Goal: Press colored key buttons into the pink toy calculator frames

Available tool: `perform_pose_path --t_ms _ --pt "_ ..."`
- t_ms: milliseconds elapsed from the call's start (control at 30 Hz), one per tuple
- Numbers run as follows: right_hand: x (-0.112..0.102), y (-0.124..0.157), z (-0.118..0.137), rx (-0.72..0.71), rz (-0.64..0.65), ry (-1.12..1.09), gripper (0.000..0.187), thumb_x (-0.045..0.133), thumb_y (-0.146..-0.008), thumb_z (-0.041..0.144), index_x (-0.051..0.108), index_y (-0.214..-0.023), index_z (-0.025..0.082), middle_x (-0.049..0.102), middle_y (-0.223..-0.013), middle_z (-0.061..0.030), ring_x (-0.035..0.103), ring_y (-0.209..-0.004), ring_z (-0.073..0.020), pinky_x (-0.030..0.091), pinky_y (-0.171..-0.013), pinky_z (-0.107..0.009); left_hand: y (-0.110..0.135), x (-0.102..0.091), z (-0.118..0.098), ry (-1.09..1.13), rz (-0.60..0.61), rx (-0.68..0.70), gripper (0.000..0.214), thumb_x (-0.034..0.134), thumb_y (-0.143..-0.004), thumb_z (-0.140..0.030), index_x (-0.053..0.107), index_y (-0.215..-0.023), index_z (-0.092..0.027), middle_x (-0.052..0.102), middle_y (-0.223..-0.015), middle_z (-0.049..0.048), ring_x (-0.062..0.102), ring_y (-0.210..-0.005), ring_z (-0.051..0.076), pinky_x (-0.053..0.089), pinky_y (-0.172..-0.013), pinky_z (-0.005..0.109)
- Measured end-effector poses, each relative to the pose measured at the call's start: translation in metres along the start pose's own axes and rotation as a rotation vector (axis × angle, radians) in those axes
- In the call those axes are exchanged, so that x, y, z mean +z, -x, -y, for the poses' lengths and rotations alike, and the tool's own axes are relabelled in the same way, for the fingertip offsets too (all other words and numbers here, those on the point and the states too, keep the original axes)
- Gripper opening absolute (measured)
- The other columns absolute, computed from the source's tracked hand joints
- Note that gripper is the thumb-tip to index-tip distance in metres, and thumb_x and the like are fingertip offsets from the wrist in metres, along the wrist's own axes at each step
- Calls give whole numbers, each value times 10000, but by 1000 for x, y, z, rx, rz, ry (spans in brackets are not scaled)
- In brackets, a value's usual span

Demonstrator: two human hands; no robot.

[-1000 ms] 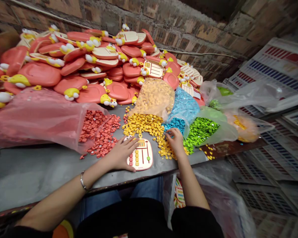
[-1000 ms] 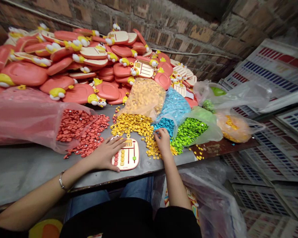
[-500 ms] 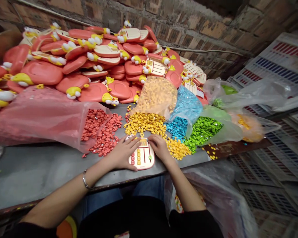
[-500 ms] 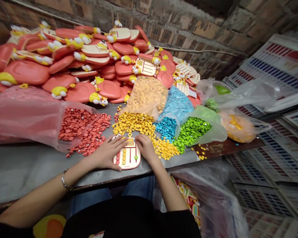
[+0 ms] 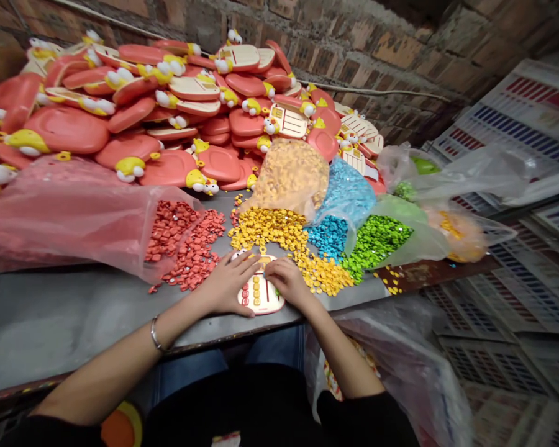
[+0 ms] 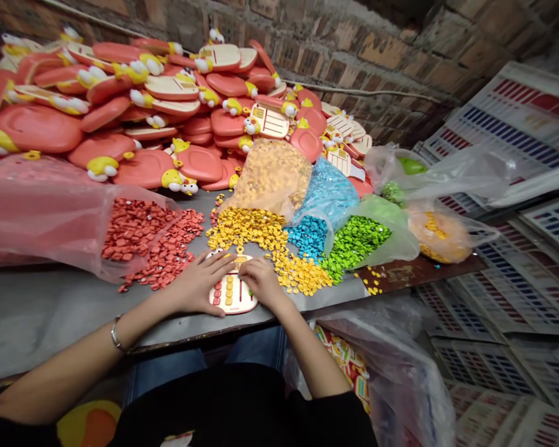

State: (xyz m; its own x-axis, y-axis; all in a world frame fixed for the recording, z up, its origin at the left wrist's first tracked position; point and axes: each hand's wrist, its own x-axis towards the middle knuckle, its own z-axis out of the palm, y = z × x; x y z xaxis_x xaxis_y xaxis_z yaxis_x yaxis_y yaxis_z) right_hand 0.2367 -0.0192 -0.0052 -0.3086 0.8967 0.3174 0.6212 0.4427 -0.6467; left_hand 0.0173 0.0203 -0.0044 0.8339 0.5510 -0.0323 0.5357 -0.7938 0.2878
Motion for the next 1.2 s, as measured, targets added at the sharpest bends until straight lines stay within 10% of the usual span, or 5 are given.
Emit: perform_pose_path --t_ms 167,367,533,1000,1200 --pt "-25 5 -1 -32 265 -153 99 646 -870 288 693 -806 229 713 -845 -25 638 -885 -197 483 -873 -371 0 0 1 5 2 5 1136 572 -619 -844 270 -1507 -202 248 -1571 114 184 -1445 348 52 -1161 488" --pt "-63 -10 -77 214 -303 173 142 528 -877 200 669 -883 187 676 -912 -86 615 -861 -226 490 -791 -371 1 0 2 9 -2 15 1131 598 -614 -828 282 -1502 -202 223 -1579 109 181 -1447 353 33 -1167 503" --pt "-68 -30 -116 135 -186 510 231 450 -841 94 661 -853 188 658 -934 -99 564 -908 -236 459 -841 -367 0 -2 2 3 11 10 1112 589 -625 -826 299 -1497 -200 221 -1581 110 165 -1451 358 50 -1165 513" --pt "-77 -17 -96 199 -230 586 188 470 -851 119 629 -935 171 654 -904 -108 576 -851 -253 464 -770 -359 0 -1 2 -2 34 5 1145 573 -617 -841 285 -1502 -174 174 -1587 97 144 -1458 337 43 -1164 506" --pt "-32 -9 -37 22 -214 239 191 469 -921 185 651 -971 214 645 -966 -77 607 -919 -212 496 -819 -336 0 -2 0 -6 29 -12 1123 591 -630 -816 285 -1502 -176 194 -1584 97 155 -1454 342 65 -1160 503"
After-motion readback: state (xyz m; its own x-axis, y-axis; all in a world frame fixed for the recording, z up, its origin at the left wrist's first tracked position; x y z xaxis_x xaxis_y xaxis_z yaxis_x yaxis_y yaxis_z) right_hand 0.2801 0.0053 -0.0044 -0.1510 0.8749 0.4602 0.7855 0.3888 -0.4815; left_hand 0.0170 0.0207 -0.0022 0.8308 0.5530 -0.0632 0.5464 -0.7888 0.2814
